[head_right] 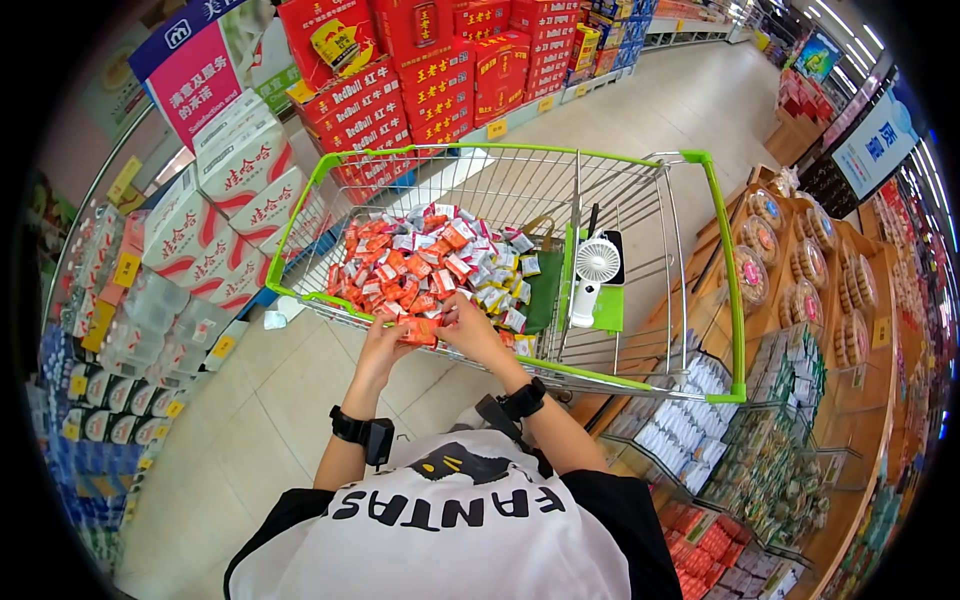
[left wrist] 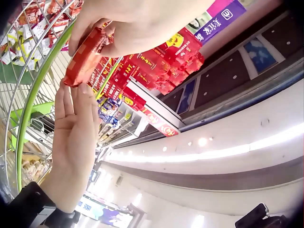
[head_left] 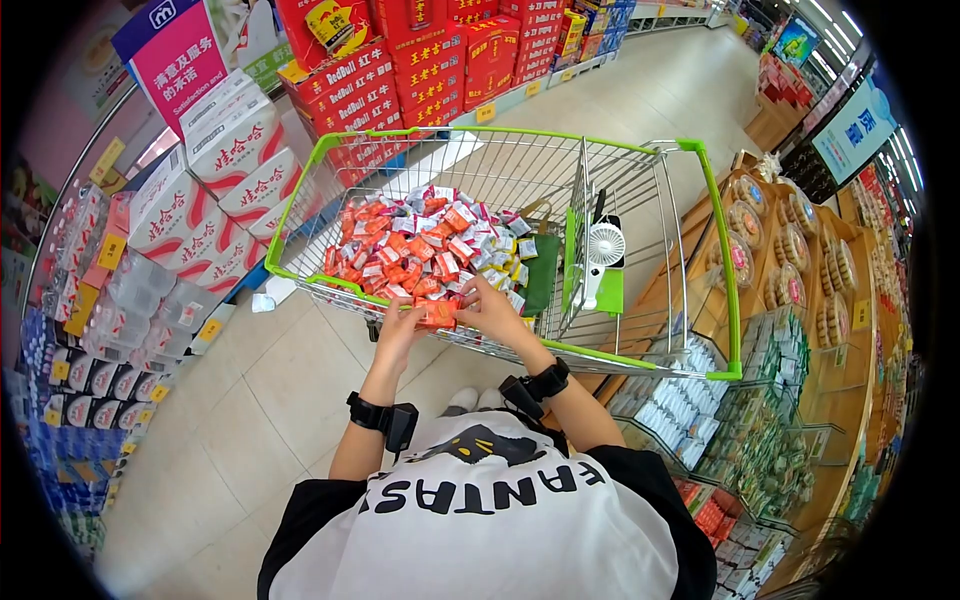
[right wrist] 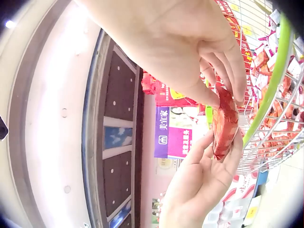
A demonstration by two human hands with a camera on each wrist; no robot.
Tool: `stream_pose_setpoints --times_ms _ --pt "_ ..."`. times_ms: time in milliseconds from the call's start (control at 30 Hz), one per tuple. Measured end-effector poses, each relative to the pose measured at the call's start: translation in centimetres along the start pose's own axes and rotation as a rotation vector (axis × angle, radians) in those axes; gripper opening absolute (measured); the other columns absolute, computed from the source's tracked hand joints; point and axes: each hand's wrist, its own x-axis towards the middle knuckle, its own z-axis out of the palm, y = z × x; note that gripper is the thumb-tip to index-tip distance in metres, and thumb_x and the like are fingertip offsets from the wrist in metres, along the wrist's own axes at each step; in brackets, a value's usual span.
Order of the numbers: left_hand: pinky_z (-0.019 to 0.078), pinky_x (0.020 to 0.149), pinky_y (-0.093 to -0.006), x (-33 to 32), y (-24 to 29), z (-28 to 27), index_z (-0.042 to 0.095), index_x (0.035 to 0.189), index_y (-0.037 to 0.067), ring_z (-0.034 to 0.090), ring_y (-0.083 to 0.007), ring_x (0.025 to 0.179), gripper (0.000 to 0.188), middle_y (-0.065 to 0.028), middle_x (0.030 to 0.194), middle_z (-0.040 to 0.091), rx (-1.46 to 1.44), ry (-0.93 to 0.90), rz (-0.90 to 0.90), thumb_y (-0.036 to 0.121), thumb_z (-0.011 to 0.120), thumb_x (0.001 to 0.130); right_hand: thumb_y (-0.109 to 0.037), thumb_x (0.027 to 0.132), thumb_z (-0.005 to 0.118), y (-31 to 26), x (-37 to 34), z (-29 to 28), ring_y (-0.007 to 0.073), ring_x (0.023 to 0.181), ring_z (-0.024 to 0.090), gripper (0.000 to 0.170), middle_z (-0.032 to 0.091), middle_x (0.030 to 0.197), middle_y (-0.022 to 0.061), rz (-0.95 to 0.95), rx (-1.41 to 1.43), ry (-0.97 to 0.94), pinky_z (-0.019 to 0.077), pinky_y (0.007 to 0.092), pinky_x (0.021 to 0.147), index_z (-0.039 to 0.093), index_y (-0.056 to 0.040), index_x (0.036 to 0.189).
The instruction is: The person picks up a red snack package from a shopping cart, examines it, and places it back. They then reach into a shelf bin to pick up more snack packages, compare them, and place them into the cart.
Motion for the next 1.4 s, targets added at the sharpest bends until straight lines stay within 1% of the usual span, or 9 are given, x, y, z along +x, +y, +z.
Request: stream_pose_setpoints --times_ms 100,233,333,400,433,500,633,833,1400 --pt "0.0495 0.074 -0.0370 -0.1 0.4 -0.2 0.039 0.098 0.005 0.056 -0.0220 0.087 0.021 -0.0140 0.101 0.051 0.002 -0.016 -0.030 0.007 0.050 0.080 -0.013 0.067 0.067 -0.1 0.4 0.3 0.0186 0.064 0.058 0.036 0.056 0.075 0.0118 0.133 0.155 0.002 0.0456 0.0296 0.057 0.043 -0.0044 0.093" --pt "0.0498 0.074 -0.0368 1.8 0.6 -0.6 0.040 0.099 0.004 0.056 -0.0216 0.088 0.022 -0.0137 0.100 0.051 -0.063 -0.003 0.014 0.007 0.051 0.080 -0.014 0.068 0.065 1.8 2.5 1.2 0.0212 0.069 0.059 0.038 0.057 0.076 0.0122 0.043 0.149 0.066 0.0467 0.0310 0.057 0.042 -0.0032 0.096" --pt "0.0495 0.074 -0.0334 3.5 4.0 0.3 0.037 0.110 0.001 0.055 -0.0211 0.085 0.036 -0.0112 0.096 0.047 -0.039 0.006 0.133 0.009 0.053 0.079 -0.011 0.074 0.060 -1.1 3.9 0.5 0.0189 0.085 0.058 0.045 0.052 0.102 0.0164 -0.059 0.010 0.049 0.0477 0.0305 0.066 0.037 -0.0040 0.113" --pt "0.0487 0.074 -0.0314 3.3 7.2 1.5 0.030 0.120 0.000 0.054 -0.0194 0.088 0.047 -0.0115 0.099 0.046 -0.261 -0.004 0.264 0.009 0.053 0.080 -0.013 0.076 0.058 -3.8 4.2 0.2 0.0258 0.105 0.047 0.059 0.045 0.116 0.0184 -0.390 -0.029 0.193 0.0404 0.0356 0.084 0.028 -0.0061 0.126" --pt "0.0487 0.074 -0.0314 4.2 7.1 1.1 0.030 0.120 0.000 0.054 -0.0194 0.088 0.047 -0.0115 0.099 0.046 -0.261 -0.004 0.269 0.009 0.053 0.080 -0.015 0.076 0.059 -5.1 3.5 -0.5 0.0314 0.114 0.037 0.066 0.037 0.124 0.0201 -0.384 -0.183 0.170 0.0311 0.0365 0.093 0.022 -0.0074 0.130" --pt "0.0475 0.074 -0.0286 5.8 6.5 0.0 0.028 0.125 0.001 0.052 -0.0179 0.090 0.050 -0.0113 0.102 0.045 -0.119 0.240 0.447 0.008 0.050 0.081 -0.015 0.076 0.059 -4.0 3.7 -0.5 0.0323 0.114 0.037 0.066 0.037 0.123 0.0204 -0.419 -0.238 0.182 0.0302 0.0363 0.094 0.022 -0.0070 0.130" --pt "0.0454 0.076 -0.0272 4.7 4.5 -0.7 0.032 0.126 0.006 0.049 -0.0166 0.093 0.050 -0.0105 0.110 0.042 0.073 0.196 0.389 0.007 0.049 0.078 -0.014 0.075 0.059 -2.0 2.0 -1.5 0.0318 0.109 0.041 0.060 0.039 0.120 0.0206 -0.359 -0.283 0.158 0.0332 0.0364 0.091 0.028 -0.0044 0.126" --pt "0.0461 0.071 -0.0258 2.5 1.7 -0.2 0.052 0.097 0.002 0.055 -0.0144 0.080 0.020 -0.0075 0.093 0.052 0.097 0.010 0.213 0.008 0.045 0.079 -0.013 0.073 0.059 0.0 -0.1 -2.4 0.0310 0.092 0.048 0.048 0.047 0.102 0.0165 -0.180 -0.210 0.150 0.0393 0.0353 0.080 0.040 -0.0041 0.116" --pt "0.0410 0.061 -0.0193 1.2 0.8 7.9 0.052 0.092 0.002 0.049 -0.0070 0.067 0.014 -0.0011 0.076 0.052 0.372 -0.500 0.269 0.004 0.052 0.078 -0.011 0.078 0.053 -1.9 -7.3 -6.6 0.0207 0.085 0.057 0.027 0.058 0.093 0.0122 -0.119 -0.179 0.057 0.0440 0.0301 0.075 0.052 -0.0019 0.104"
